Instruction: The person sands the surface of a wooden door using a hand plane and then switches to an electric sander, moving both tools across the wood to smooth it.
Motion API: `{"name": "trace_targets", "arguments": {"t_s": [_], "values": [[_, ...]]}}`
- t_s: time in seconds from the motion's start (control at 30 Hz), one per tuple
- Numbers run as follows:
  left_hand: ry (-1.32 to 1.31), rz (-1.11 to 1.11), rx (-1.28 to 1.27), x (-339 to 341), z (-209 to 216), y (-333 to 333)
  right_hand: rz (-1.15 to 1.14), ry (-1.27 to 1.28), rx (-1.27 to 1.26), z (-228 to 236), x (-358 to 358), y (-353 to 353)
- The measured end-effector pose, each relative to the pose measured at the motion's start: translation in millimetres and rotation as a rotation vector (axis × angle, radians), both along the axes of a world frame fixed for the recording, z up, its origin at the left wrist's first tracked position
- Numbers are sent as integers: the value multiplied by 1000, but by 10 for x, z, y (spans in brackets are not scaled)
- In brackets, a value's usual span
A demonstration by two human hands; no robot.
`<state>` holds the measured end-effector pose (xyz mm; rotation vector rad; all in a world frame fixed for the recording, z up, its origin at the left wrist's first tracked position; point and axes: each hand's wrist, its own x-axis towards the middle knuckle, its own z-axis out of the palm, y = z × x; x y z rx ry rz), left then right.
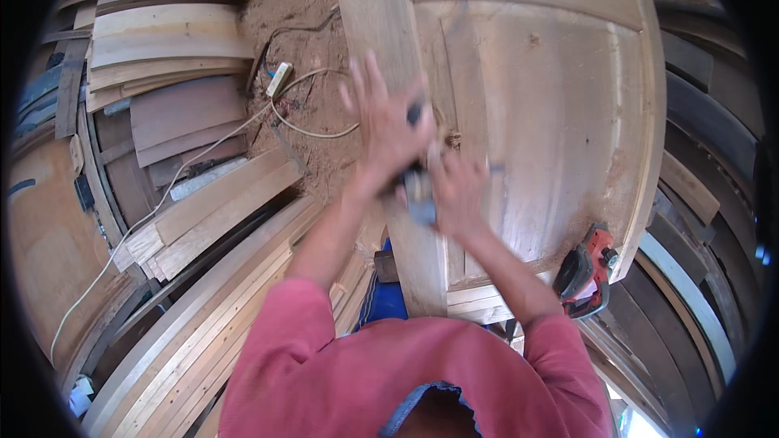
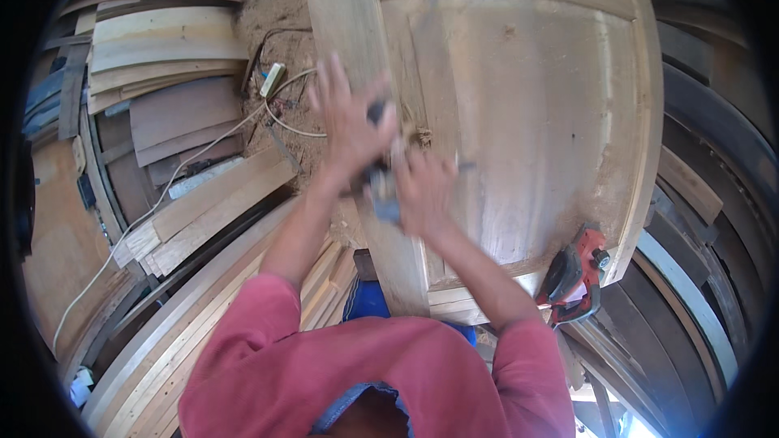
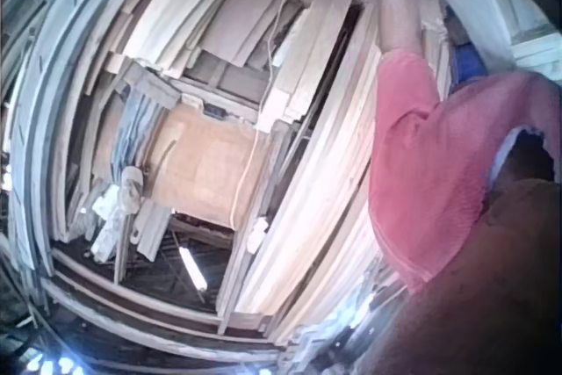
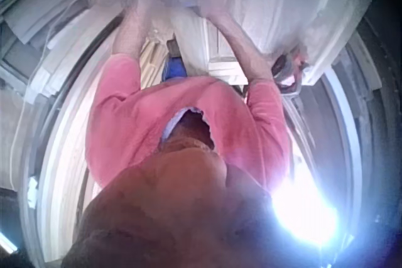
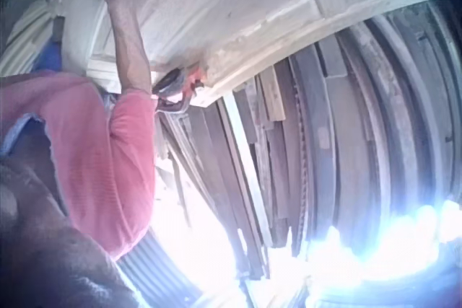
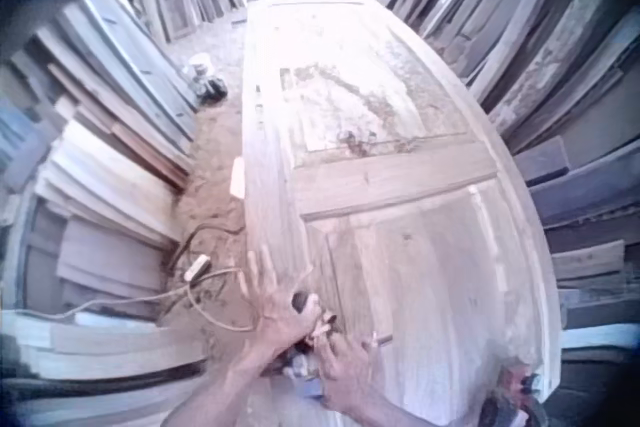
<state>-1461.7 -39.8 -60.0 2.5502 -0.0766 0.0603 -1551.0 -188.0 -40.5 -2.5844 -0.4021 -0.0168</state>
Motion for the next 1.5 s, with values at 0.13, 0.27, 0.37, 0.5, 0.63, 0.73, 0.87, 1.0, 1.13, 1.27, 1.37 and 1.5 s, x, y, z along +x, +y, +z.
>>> {"name": "trace_targets", "arguments": {"t_s": [0.13, 0.27, 0.37, 0.5, 0.63, 0.73, 0.87, 1.0, 1.13, 1.27, 1.37, 1.5], "values": [[69, -60, -8, -673, 45, 53, 23, 49, -10, -146, -588, -21], [-133, -3, 67, 905, -86, 225, -56, 35, -19, -108, 815, 206], [-52, 69, 170, 1899, -114, 631, 33, 6, -112, 289, 1790, 412], [-531, 336, -166, 1460, 424, 758, -282, 389, 572, 528, 1298, -106], [-139, 303, -78, -495, 34, 1449, -626, 536, 1480, -5, 110, -924], [164, 454, -165, -2152, -355, 1308, -551, 707, 1730, 63, -860, -1315], [620, 681, -472, -4178, -473, 737, -569, 561, 1740, 223, -1644, -1554], [946, 495, -928, -5154, -328, 26, -714, 543, 1666, 292, -2164, -1674], [627, 520, -1000, -5154, -366, -561, -572, 398, 1579, 543, -2430, -1718], [646, 641, -952, -5207, -385, -629, -452, 429, 1531, 649, -2654, -1846], [548, 662, -1006, -5302, -544, -672, -295, 401, 1325, 952, -2692, -1623], [416, 502, -1041, -5078, -229, -1045, -174, 155, 743, 880, -2448, -1444]]}}
